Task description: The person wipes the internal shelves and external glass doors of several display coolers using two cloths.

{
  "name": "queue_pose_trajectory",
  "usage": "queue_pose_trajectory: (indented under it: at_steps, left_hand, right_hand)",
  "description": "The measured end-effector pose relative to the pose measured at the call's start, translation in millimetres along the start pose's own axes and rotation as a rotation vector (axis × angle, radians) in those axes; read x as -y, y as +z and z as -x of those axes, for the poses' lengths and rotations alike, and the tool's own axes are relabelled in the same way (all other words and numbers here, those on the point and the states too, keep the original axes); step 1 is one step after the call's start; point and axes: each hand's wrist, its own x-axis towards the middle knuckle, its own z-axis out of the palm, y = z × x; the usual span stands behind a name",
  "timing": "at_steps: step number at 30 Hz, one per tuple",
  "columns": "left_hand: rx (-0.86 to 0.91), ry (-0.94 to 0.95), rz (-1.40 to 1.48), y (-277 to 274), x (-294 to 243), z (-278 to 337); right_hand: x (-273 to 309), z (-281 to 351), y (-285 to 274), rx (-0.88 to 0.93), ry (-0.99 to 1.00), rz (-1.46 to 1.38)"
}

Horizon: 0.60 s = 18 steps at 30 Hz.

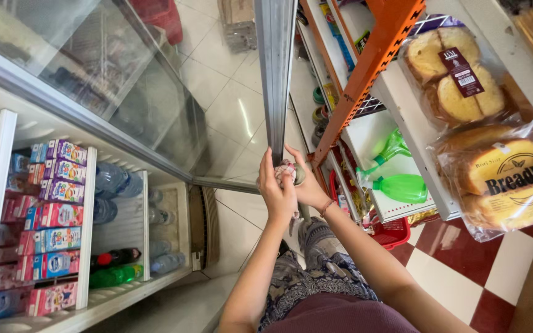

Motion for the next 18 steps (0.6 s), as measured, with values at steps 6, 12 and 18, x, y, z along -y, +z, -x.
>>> queue_pose_trajectory:
  at_steps: [6, 12, 18]
  left_hand:
    - [-0.045, -0.049, 0.005, -7, -14, 29]
    - [-0.124, -0.066, -0.011, -11, -27, 52]
    - [-0.144, -0.091, 0.023, -32, -37, 73]
  right_hand:
    - [3, 22, 0, 0.090, 0.119, 0.086]
    - [13, 37, -1, 0.239, 0.133, -0.039]
    - [15, 52, 8, 0.360, 0.160, 0.039]
